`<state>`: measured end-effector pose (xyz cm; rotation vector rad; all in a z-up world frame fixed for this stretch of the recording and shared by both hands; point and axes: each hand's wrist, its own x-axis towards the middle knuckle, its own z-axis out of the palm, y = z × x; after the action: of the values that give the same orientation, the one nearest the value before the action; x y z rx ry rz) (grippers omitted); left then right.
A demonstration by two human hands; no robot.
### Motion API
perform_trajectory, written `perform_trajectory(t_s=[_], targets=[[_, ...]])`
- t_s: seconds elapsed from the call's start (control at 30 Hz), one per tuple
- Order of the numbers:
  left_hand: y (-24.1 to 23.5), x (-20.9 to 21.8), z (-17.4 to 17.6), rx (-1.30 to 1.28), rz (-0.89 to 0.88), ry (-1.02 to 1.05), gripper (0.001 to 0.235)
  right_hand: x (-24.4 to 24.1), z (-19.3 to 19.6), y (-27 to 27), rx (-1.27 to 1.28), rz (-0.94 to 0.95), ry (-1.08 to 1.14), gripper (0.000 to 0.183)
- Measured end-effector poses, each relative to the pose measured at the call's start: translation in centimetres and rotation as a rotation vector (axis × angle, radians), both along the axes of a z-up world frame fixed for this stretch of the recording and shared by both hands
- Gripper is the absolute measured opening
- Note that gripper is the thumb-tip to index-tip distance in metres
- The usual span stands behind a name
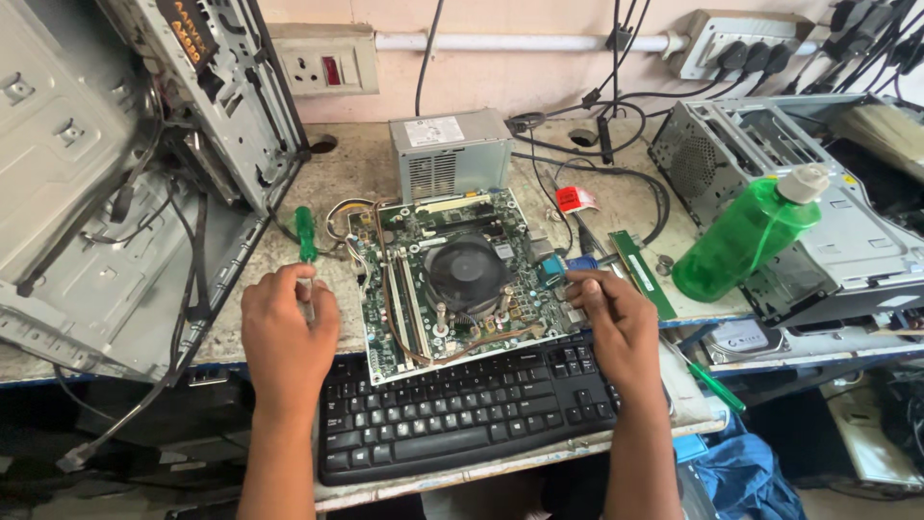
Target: The person removes two RAM modules from a motherboard, compares them, and reinstalls one. They then remove the CPU cooler, disconnect a power cable, and reseat the CPU in its socket.
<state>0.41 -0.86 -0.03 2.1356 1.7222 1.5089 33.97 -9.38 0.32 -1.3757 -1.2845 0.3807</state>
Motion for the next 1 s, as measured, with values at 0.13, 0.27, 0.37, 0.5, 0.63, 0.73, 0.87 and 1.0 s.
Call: perform_trajectory(t_s=[0.13,0.27,0.37,0.5,0.63,0.73,0.87,1.0], targets=[[-0.5,0.1,0.2,0.028,-0.026,-0.014,0.019,-0.6,-0.4,-0.9,0.085,-0.125,-0.168,0.020],[-0.6,0.3,0.6,0.053,-0.034,-0.036,0.028,-0.7,-0.3,-1.9,0.141,-0.108,-0.154,0.017],[-0.8,0.5,0.5,0.032,-0.023,-0.059,0.032,-1.0,-0.2,-2.8,0.142,-0.089,-0.214,0.015],[-0.8,0.4,0.3,0.006,-0.063,-0.129,0.040,-1.6,0.0,-3.5,0.187,-0.073,-0.370,0.030],[-0.9,0.0,-0.3,0.167,-0.284,-0.312,0.058,-1.7,0.5,-3.9,0.152,-0.065,-0.435,0.048],[-1.4,0.1,-0.9,0.194,-0.387,-0.426,0.067,-1.5,0.8,-4.0,0.172,-0.039,-0.442,0.058],[-2.5,0.8,-1.2,0.217,-0.361,-0.344,0.073,-1.3,0.9,-4.1,0.185,-0.041,-0.487,0.058],[-3.5,1.0,-1.5,0.225,-0.387,-0.256,0.072,-1.0,0.4,-4.2,0.197,-0.042,-0.493,0.055]])
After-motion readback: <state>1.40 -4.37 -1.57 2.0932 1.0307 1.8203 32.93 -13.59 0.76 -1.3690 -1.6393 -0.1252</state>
